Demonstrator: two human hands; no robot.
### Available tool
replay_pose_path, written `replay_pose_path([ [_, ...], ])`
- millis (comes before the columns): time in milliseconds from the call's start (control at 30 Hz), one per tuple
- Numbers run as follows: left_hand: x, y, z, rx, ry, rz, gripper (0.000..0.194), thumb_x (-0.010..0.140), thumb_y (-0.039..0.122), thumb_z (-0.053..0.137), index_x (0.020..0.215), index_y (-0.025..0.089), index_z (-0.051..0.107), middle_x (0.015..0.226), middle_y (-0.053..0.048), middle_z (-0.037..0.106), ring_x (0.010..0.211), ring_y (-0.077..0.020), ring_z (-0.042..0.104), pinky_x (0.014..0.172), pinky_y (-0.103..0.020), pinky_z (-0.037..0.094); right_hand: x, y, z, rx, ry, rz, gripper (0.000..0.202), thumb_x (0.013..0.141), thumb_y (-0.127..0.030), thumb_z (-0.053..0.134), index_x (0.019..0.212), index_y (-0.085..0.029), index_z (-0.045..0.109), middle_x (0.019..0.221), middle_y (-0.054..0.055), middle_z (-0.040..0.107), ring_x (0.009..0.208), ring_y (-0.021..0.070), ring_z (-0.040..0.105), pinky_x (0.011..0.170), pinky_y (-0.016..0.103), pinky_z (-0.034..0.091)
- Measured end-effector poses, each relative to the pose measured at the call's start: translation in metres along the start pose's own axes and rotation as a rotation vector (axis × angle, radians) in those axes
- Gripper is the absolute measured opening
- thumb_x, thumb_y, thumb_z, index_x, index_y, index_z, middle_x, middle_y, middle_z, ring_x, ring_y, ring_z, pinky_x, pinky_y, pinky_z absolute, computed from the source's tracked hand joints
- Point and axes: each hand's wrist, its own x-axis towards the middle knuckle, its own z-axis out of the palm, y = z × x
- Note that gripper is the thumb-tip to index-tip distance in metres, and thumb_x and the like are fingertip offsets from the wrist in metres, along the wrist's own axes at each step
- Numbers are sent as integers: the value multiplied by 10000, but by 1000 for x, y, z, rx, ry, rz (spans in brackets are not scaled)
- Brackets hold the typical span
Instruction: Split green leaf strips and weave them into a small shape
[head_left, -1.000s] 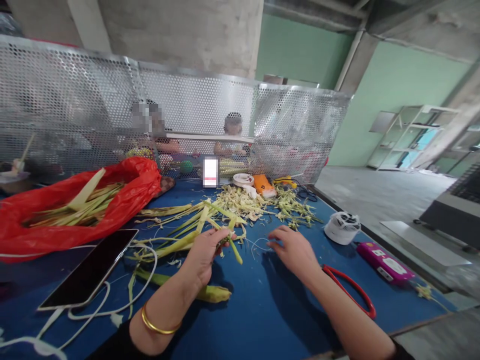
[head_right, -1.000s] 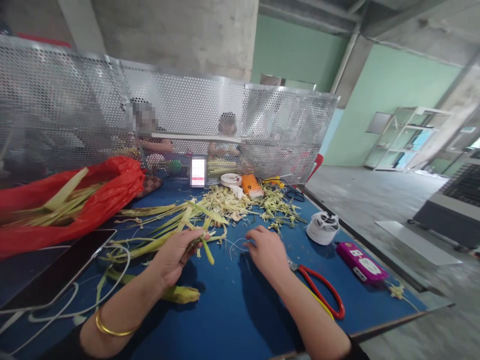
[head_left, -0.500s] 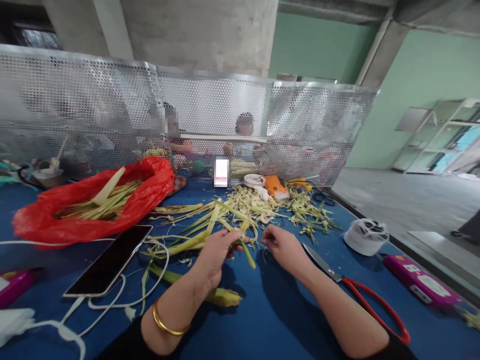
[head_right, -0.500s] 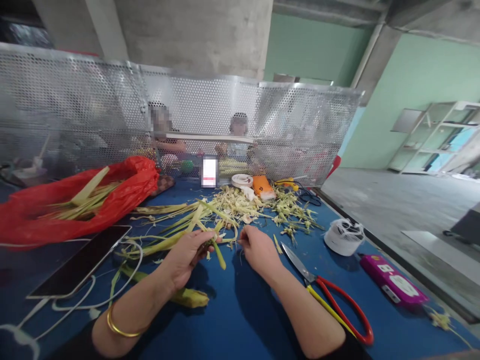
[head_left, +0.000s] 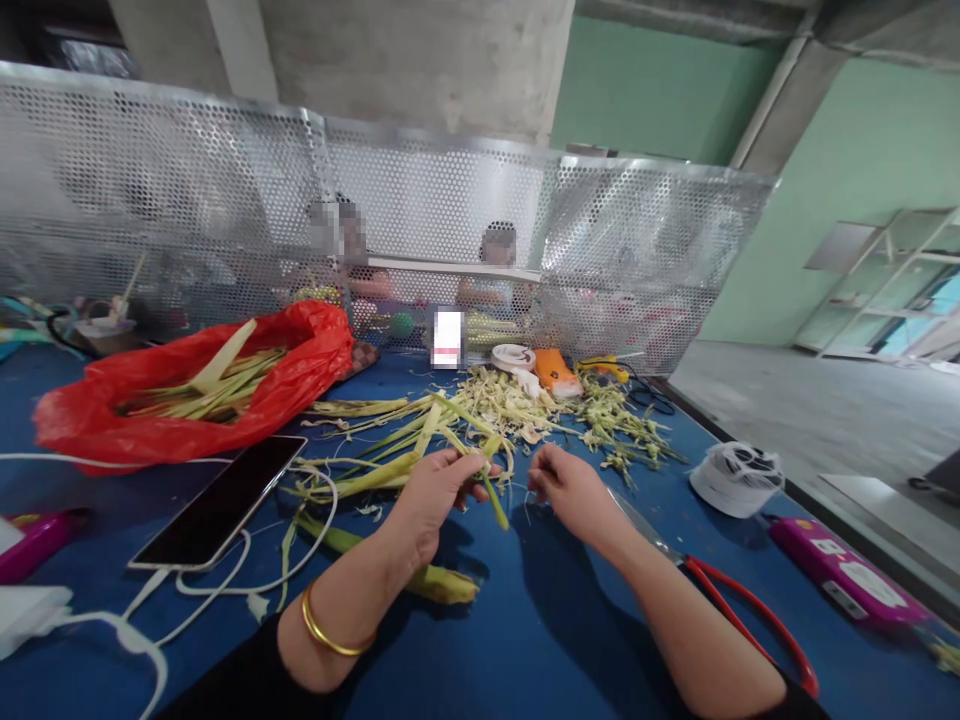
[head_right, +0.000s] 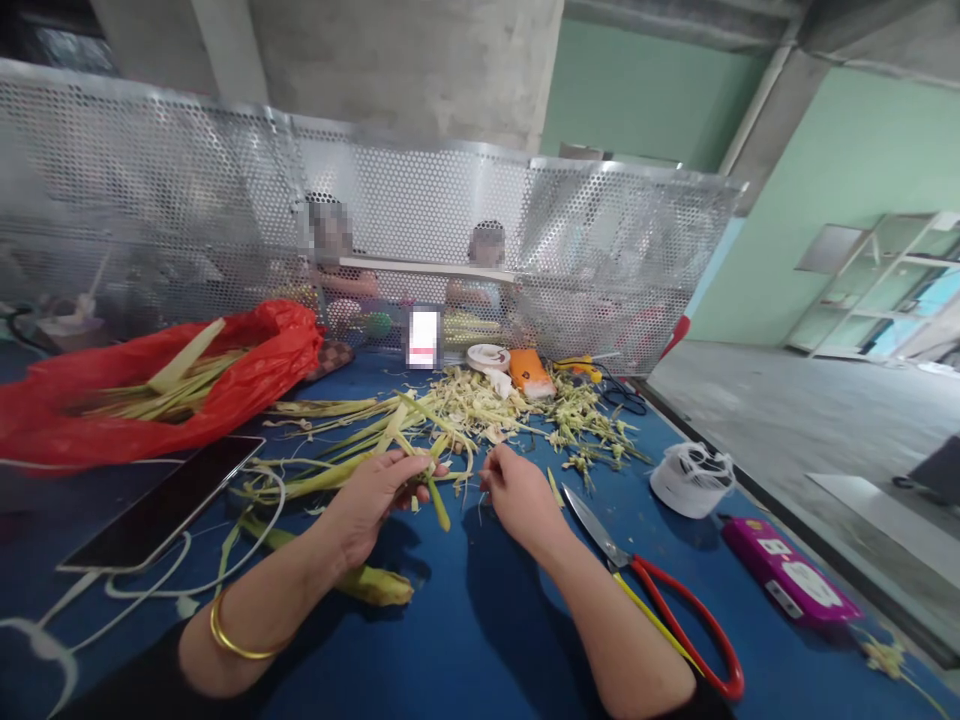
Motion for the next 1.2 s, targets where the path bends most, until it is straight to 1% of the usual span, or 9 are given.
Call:
replay_pose_path([
  [200,4,-5,0,0,-28,1,218,657,358,662,709,147,648,845,-68,728,532,-86,519,478,-213,303,3,4,9,-194,8,33,34,780,-166,619,758,-188,604,833,50,620,756,177,580,610,252,301],
  [300,4,-6,0,-13,-23,-9,211,646,355,665,703,154,642,860,-73,730,530,-93,521,467,-218,303,4,6,15,-191,2,40,96,781,-119,596,705,-174,576,856,72,616,762,184,587,616,259,299],
  [400,3,-5,0,-17,-31,-11,209,643,352,667,702,153,638,848,-72,728,529,-95,524,463,-219,300,2,5,12,-136,6,41,84,822,-123,532,764,-183,538,832,62,636,760,176,603,616,248,326],
  [600,3,-5,0,-2,-30,-18,203,667,356,660,726,162,658,840,-57,712,548,-96,524,479,-219,307,2,2,-3,126,-35,49,111,879,-194,418,778,-215,457,666,-29,630,559,113,603,560,207,391],
  [767,4,-9,0,25,-18,-41,232,693,381,661,777,164,671,638,-3,614,577,-113,528,503,-217,316,4,3,-1,-71,-17,53,62,812,-192,553,752,-204,554,688,-7,616,648,138,580,566,224,331],
  [867,5,-11,0,6,-15,-46,226,676,377,680,745,164,647,651,3,603,574,-113,531,498,-220,317,6,5,8,-134,15,64,33,775,-182,618,750,-194,601,805,31,612,743,161,565,611,244,308],
  [1033,5,-10,-1,28,-26,-41,249,698,381,659,778,146,644,635,10,588,563,-105,527,501,-213,317,8,6,17,-154,13,48,78,791,-142,595,725,-182,591,840,46,590,795,168,560,659,251,319],
  [1133,4,-9,0,42,-22,-40,262,693,394,657,777,146,641,606,8,589,550,-115,527,497,-220,320,5,3,12,-119,25,32,73,817,-138,550,758,-180,560,879,57,602,788,166,564,665,255,337],
  [1200,4,-9,0,49,-20,-32,251,688,390,661,754,149,634,579,13,579,537,-115,527,493,-220,314,1,0,6,-68,10,17,93,840,-138,502,767,-193,521,818,36,619,746,154,579,650,246,364],
])
